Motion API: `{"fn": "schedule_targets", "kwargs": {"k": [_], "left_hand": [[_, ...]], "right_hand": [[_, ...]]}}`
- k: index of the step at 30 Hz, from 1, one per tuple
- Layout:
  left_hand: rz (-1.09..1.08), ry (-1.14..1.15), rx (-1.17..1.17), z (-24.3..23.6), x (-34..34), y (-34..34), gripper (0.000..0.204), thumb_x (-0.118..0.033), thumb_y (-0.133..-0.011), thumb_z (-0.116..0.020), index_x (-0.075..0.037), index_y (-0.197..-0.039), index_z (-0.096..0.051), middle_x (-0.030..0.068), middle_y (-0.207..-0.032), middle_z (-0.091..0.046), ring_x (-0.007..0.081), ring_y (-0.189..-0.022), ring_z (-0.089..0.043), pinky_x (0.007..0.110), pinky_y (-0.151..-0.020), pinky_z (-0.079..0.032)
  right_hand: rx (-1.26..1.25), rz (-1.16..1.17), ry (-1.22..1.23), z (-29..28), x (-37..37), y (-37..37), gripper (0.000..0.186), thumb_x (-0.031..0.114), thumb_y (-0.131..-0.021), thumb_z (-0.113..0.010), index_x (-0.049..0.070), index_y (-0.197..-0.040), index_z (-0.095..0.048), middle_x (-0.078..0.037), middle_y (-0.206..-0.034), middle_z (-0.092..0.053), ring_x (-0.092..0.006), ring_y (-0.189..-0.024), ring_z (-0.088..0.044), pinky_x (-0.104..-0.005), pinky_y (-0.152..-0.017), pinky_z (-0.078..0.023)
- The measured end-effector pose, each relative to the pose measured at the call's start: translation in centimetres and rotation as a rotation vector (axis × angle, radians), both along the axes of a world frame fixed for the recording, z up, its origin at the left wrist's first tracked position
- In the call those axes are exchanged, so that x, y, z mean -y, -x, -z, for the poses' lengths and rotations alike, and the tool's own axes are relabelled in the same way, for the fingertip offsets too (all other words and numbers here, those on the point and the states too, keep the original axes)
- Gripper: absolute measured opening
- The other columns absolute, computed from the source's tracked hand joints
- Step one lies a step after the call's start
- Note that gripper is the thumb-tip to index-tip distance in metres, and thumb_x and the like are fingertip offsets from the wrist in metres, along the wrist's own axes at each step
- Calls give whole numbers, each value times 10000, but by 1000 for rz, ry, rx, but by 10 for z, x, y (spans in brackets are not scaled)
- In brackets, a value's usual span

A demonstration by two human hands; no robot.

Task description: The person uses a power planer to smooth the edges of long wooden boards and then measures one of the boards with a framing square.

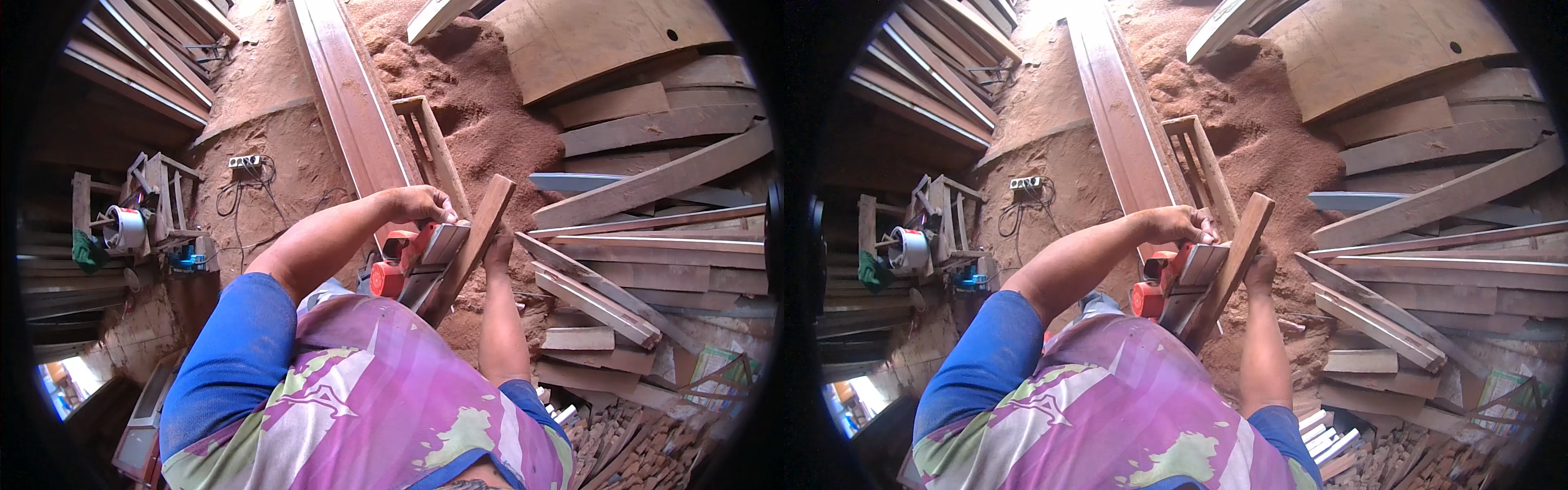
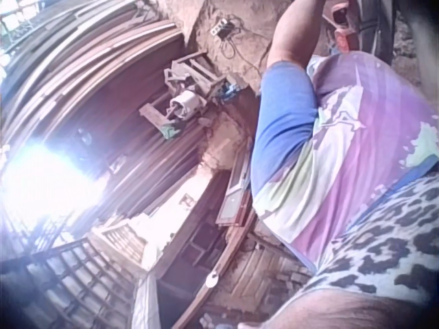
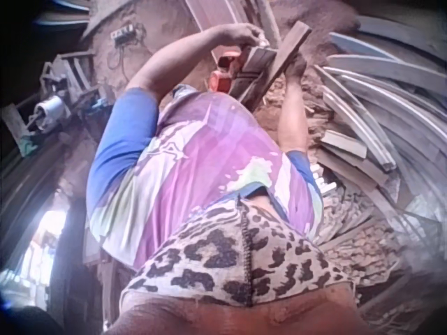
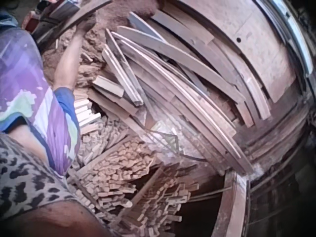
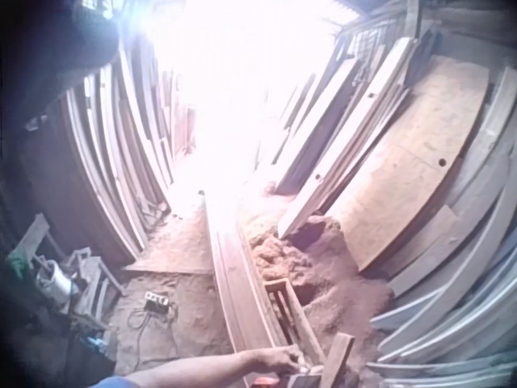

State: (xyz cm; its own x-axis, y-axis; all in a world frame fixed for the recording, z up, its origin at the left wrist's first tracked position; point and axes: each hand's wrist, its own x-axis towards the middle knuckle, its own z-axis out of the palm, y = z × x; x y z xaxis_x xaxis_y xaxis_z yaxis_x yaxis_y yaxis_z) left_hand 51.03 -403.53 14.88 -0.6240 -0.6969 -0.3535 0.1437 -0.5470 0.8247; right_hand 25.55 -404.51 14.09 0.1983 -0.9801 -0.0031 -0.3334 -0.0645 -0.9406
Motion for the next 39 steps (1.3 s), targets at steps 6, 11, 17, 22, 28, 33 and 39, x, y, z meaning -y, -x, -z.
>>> {"fn": "schedule_targets", "kwargs": {"k": [6,11,17,22,28,33,39], "left_hand": [[-52,-299,-242,-18,-6,-6,585,-465,-1002,-275,-20,-1225,-582,95,-1237,-588,200,-1055,-567,357,-940,-427],[-14,9,-61,-12,-13,0,360,-311,-976,-458,-65,-1175,-629,47,-1097,-643,141,-990,-574,294,-861,-452],[-32,36,137,-28,-10,11,180,-242,-896,-617,-108,-974,-708,-37,-861,-657,68,-737,-562,250,-628,-454],[22,-37,245,-11,-7,17,167,-257,-856,-678,-116,-939,-712,-32,-783,-656,75,-649,-561,247,-573,-448],[-388,-13,284,-14,-47,20,478,-273,-756,-746,4,-1105,-574,98,-862,-670,158,-827,-650,301,-771,-510],[-244,205,518,-23,-87,6,1040,-449,-577,-842,-80,-1384,-302,225,-1203,-557,330,-1150,-544,386,-980,-418],[-118,248,999,-56,-78,32,1023,-594,-567,-772,-167,-1392,-344,245,-1130,-564,388,-1076,-560,450,-925,-450]], "right_hand": [[48,6,-87,15,9,7,190,212,-890,-609,37,-928,-672,-32,-823,-682,-126,-761,-635,-273,-688,-502],[419,27,-316,18,3,16,202,202,-895,-584,33,-990,-643,-41,-897,-662,-142,-792,-635,-274,-691,-518],[486,102,-437,17,-2,17,200,179,-915,-524,31,-992,-635,-41,-882,-650,-136,-772,-628,-279,-678,-522],[586,192,-553,22,-2,14,188,175,-914,-529,34,-980,-635,-38,-872,-648,-128,-754,-623,-272,-665,-519],[519,71,-511,34,-2,17,180,179,-914,-532,39,-963,-633,-37,-865,-648,-127,-738,-620,-266,-649,-515],[397,-21,-400,49,6,13,202,192,-934,-487,48,-935,-628,-38,-838,-641,-131,-718,-618,-265,-619,-511],[540,129,-540,50,12,11,208,211,-914,-510,46,-971,-622,-44,-836,-638,-156,-719,-624,-289,-638,-519]]}}
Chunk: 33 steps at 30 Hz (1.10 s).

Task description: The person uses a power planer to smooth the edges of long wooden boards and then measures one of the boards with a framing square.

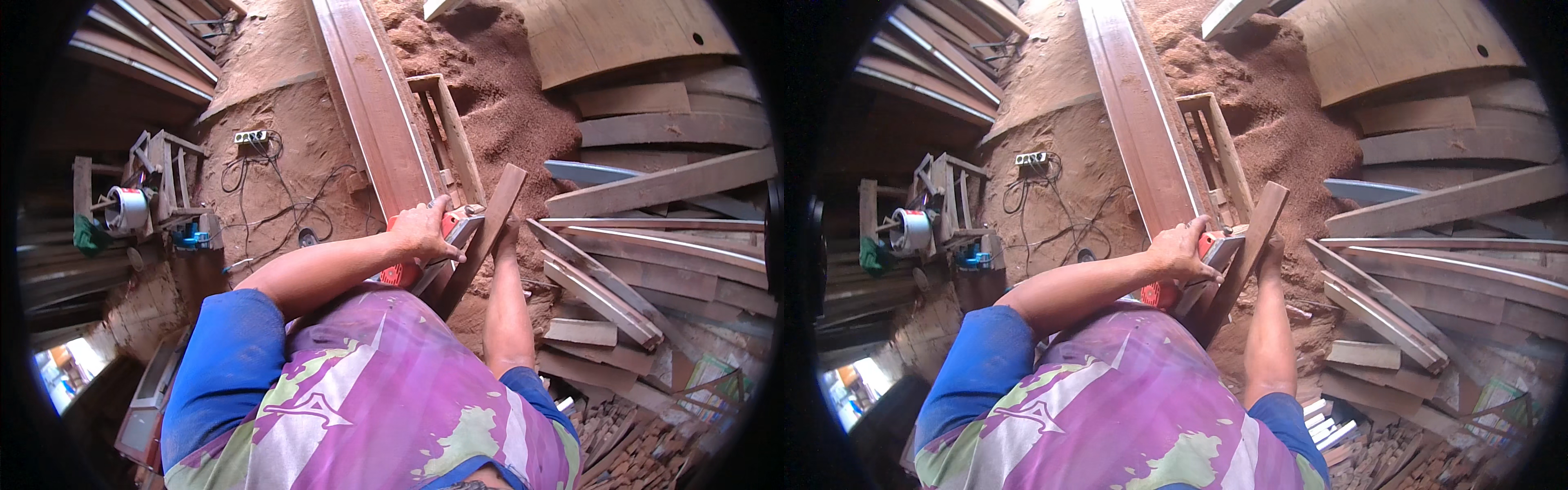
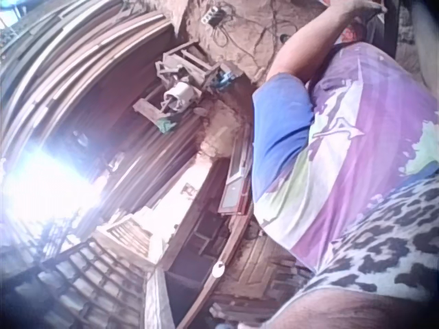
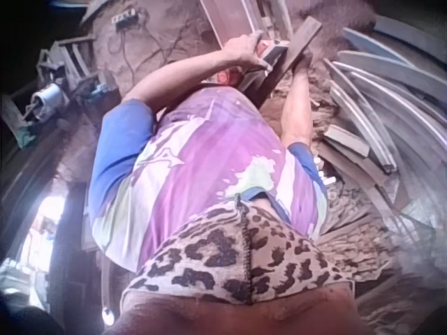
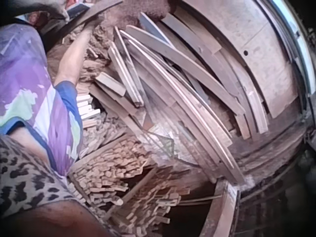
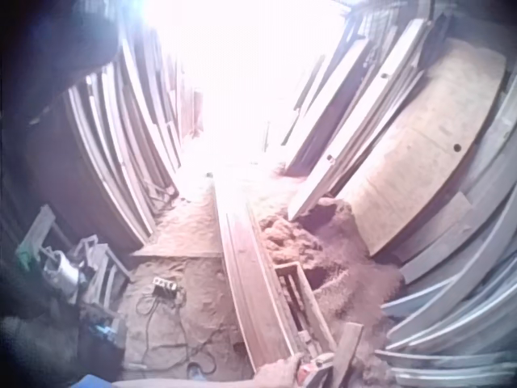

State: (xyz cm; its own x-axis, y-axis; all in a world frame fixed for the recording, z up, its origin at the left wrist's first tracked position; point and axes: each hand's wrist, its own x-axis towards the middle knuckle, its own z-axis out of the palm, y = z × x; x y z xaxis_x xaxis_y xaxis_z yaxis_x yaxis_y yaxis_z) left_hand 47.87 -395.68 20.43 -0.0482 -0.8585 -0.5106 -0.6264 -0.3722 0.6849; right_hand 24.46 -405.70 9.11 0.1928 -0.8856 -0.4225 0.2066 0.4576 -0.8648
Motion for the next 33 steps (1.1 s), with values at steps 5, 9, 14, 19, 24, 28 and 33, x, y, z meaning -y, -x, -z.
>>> {"fn": "schedule_targets", "kwargs": {"k": [5,9,14,19,24,28,33], "left_hand": [[41,77,81,1,0,2,781,-600,-609,-676,-172,-1250,-543,227,-1068,-579,358,-1009,-586,438,-881,-475],[68,223,-27,-6,12,-8,768,-607,-618,-689,-177,-1239,-550,228,-1015,-616,366,-980,-602,442,-881,-475],[18,100,-463,10,50,-26,800,-651,-644,-702,-157,-1252,-543,164,-1068,-650,300,-1002,-628,407,-880,-492],[-74,228,-266,14,57,-30,869,-716,-677,-625,-119,-1294,-489,163,-1155,-625,318,-1113,-578,477,-959,-394],[-224,137,-249,15,57,-29,815,-669,-710,-642,-120,-1291,-486,152,-1187,-616,299,-1157,-558,404,-1027,-352],[-228,133,-246,24,60,-26,852,-668,-713,-644,-81,-1301,-457,158,-1204,-603,293,-1177,-541,389,-1040,-331],[-235,97,-282,18,64,-34,824,-645,-727,-651,-79,-1295,-461,159,-1204,-602,279,-1171,-547,381,-1036,-340]], "right_hand": [[-183,-112,63,-9,16,11,164,108,-876,-535,19,-941,-656,-84,-861,-666,-202,-728,-652,-320,-632,-549],[-247,-191,219,-36,35,17,130,97,-845,-606,6,-901,-679,-68,-823,-676,-170,-719,-643,-299,-619,-529],[-915,67,699,-78,25,-26,107,126,-835,-606,41,-850,-669,-72,-728,-654,-170,-678,-611,-324,-642,-471],[-1131,219,942,-90,16,-62,116,162,-825,-604,54,-826,-648,-134,-686,-639,-295,-650,-624,-368,-607,-467],[-1492,-138,582,-118,36,-74,293,333,-867,-485,132,-942,-684,-191,-879,-677,-390,-865,-648,-489,-755,-492],[-1426,-61,632,-109,42,-79,267,323,-851,-518,130,-936,-682,-168,-852,-683,-375,-823,-649,-473,-742,-478],[-1345,147,968,-100,23,-87,224,320,-818,-598,103,-818,-652,-83,-748,-679,-314,-712,-644,-403,-684,-424]]}}
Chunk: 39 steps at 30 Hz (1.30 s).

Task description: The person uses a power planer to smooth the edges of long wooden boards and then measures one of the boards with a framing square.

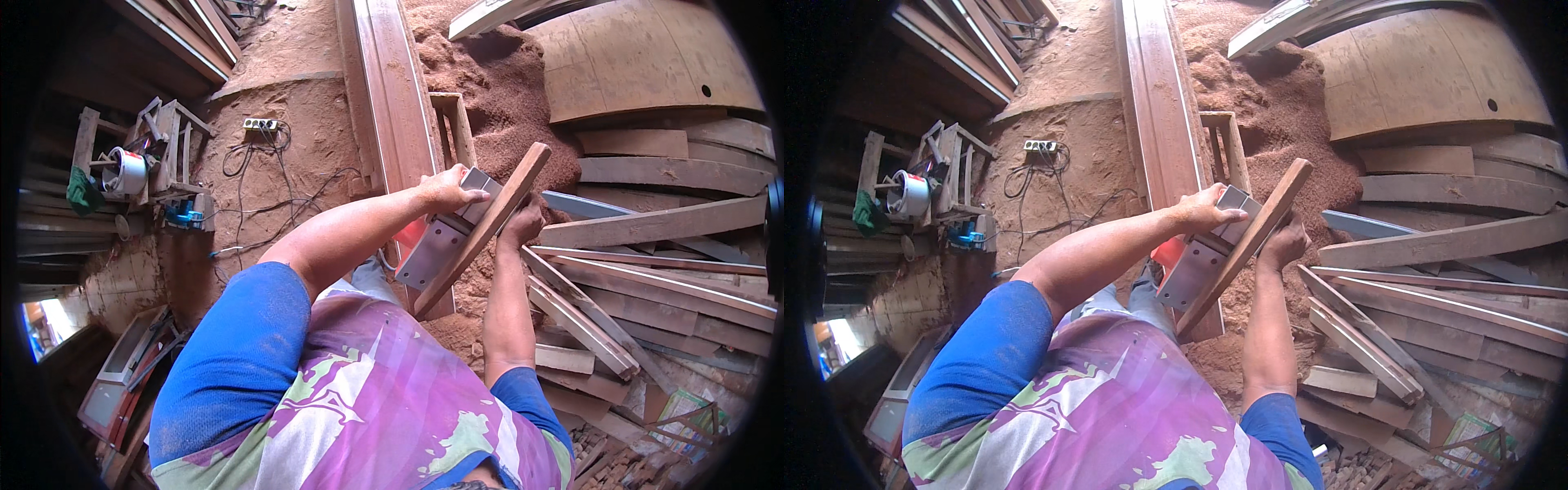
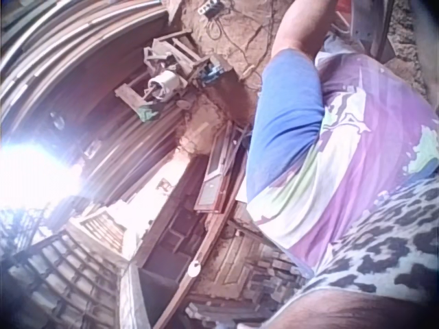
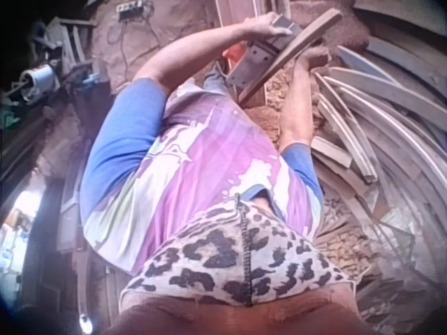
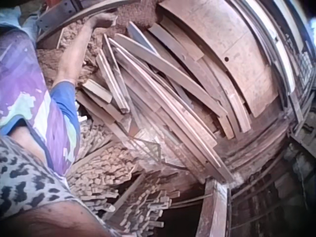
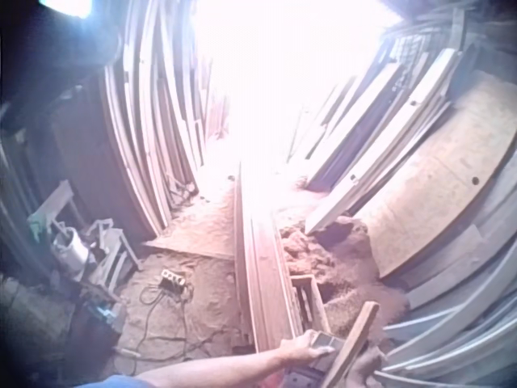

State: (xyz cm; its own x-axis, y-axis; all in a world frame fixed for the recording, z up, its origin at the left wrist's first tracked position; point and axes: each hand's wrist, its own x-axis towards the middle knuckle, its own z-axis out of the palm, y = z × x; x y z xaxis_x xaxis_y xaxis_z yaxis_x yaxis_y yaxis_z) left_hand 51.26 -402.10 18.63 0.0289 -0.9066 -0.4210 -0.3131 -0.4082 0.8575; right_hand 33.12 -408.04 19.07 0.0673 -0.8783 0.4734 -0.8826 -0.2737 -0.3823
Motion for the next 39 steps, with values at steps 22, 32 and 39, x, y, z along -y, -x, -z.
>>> {"fn": "schedule_targets", "kwargs": {"k": [22,32,39], "left_hand": [[30,1,14,8,11,7,790,-616,-661,-722,-69,-1206,-553,156,-1162,-627,264,-1130,-573,394,-974,-396],[136,64,-263,20,2,-4,656,-358,-774,-757,-41,-1270,-466,102,-1135,-597,173,-1082,-542,324,-959,-413],[190,72,-270,21,-1,-2,668,-410,-793,-727,-44,-1271,-439,129,-1171,-577,206,-1123,-523,346,-968,-405]], "right_hand": [[-116,219,-242,-2,-1,10,222,286,-855,-553,101,-875,-673,-163,-774,-671,-377,-762,-648,-501,-665,-472],[1603,304,-284,8,35,117,783,703,-884,-228,88,-1300,-473,-137,-1158,-543,-279,-1108,-479,-482,-1036,-296],[1760,-251,-581,13,41,94,948,816,-800,-120,110,-1363,-409,-141,-1296,-498,-275,-1278,-383,-535,-1118,-143]]}}
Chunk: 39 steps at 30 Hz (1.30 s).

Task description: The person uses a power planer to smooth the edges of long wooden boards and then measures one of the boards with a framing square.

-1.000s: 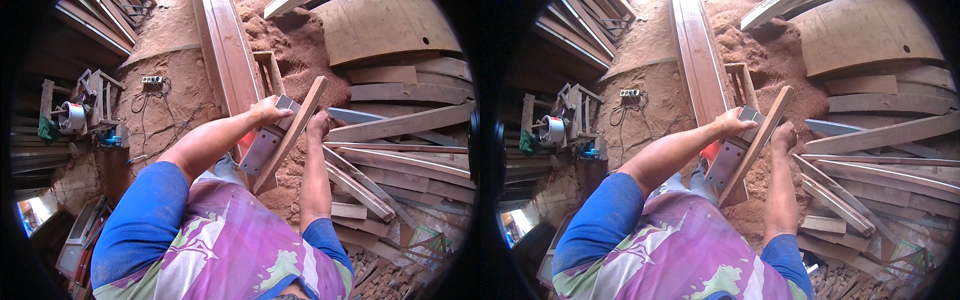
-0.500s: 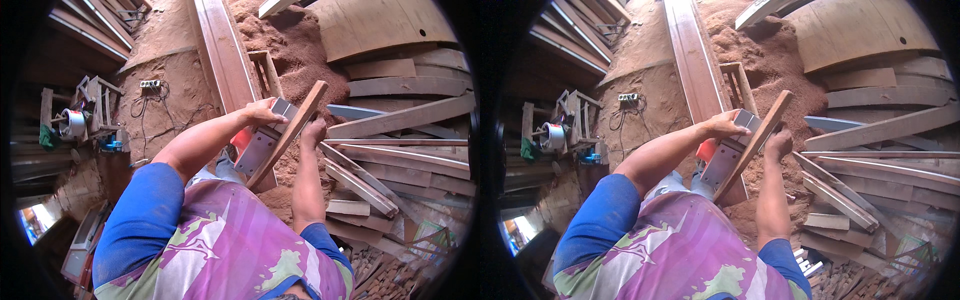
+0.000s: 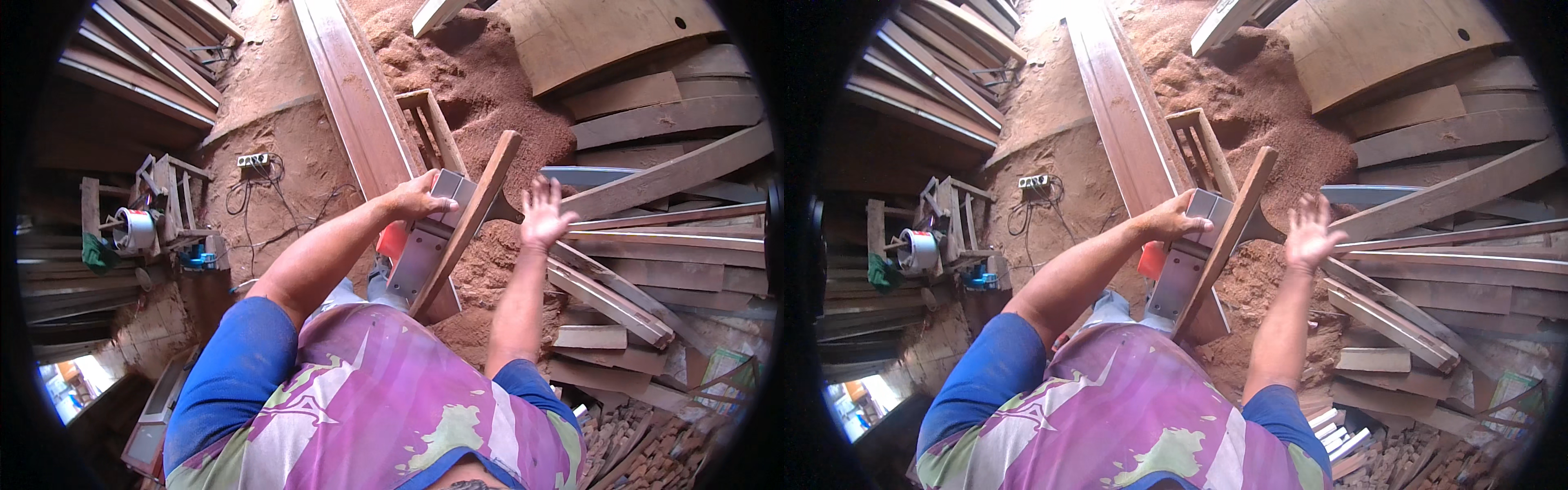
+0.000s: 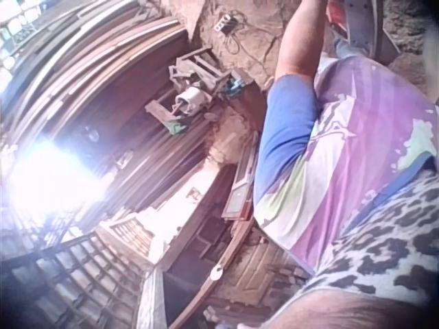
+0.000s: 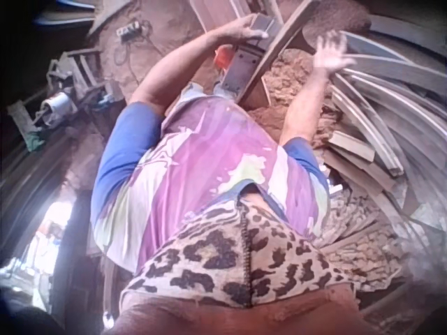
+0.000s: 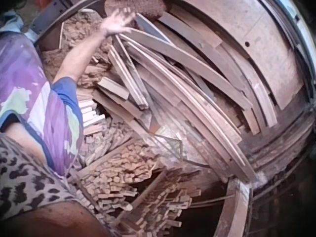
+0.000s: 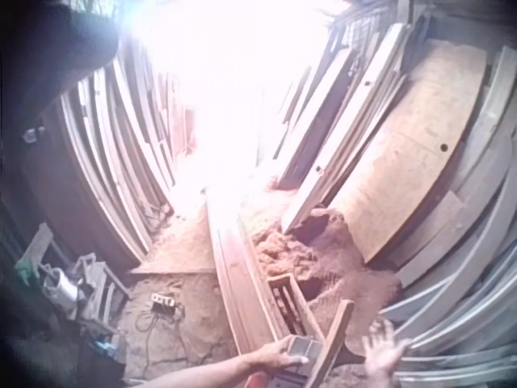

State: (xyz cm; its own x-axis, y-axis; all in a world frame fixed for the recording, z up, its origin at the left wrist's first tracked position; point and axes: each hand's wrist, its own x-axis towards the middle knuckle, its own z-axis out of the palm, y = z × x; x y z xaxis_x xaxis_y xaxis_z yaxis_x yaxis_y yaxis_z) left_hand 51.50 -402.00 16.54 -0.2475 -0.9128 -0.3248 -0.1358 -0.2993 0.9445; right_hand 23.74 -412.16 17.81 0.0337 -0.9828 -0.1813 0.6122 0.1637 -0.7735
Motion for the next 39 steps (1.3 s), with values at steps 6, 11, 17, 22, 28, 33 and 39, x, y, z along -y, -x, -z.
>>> {"fn": "schedule_targets", "kwargs": {"k": [6,11,17,22,28,33,39], "left_hand": [[-3,-64,159,-5,12,20,713,-463,-743,-759,-62,-1255,-468,125,-1161,-595,216,-1085,-562,352,-924,-445],[-41,22,140,1,0,19,881,-658,-654,-726,-77,-1266,-475,143,-1125,-630,267,-1088,-592,358,-974,-413],[63,61,283,-11,6,24,838,-669,-735,-631,-98,-1314,-428,138,-1182,-609,297,-1204,-507,480,-1076,-192],[66,92,289,-8,0,18,778,-650,-787,-582,-117,-1329,-418,143,-1206,-598,322,-1204,-507,485,-1071,-229],[47,130,279,0,5,24,705,-575,-832,-568,-83,-1313,-413,188,-1149,-613,381,-1153,-535,429,-1004,-393],[4,114,252,2,2,22,699,-554,-844,-564,-41,-1295,-415,230,-1182,-581,396,-1161,-524,433,-994,-401],[120,131,222,3,8,20,600,-470,-903,-531,-33,-1294,-406,241,-1202,-548,347,-1148,-535,410,-964,-421]], "right_hand": [[236,60,-52,12,1,-29,923,809,-795,-203,126,-1382,-404,-120,-1372,-451,-269,-1304,-350,-541,-1103,-160],[-10,185,-110,12,9,21,933,775,-831,-65,96,-1355,-432,-129,-1242,-549,-266,-1231,-448,-552,-1094,-195],[212,-93,-65,20,7,-20,943,822,-786,-218,130,-1408,-369,-117,-1354,-473,-271,-1287,-384,-511,-1104,-182],[100,-87,-116,19,4,22,922,799,-818,-158,110,-1374,-413,-118,-1290,-519,-256,-1257,-416,-500,-1104,-188],[114,119,-89,14,6,-21,872,779,-827,-242,135,-1403,-357,-92,-1295,-493,-255,-1276,-386,-508,-1107,-155],[-25,-90,16,24,26,19,888,802,-813,-186,172,-1419,-339,-74,-1319,-485,-242,-1280,-385,-517,-1116,-120],[174,-29,-14,12,26,-25,857,775,-829,-214,132,-1365,-399,-72,-1275,-539,-233,-1193,-474,-523,-1099,-153]]}}
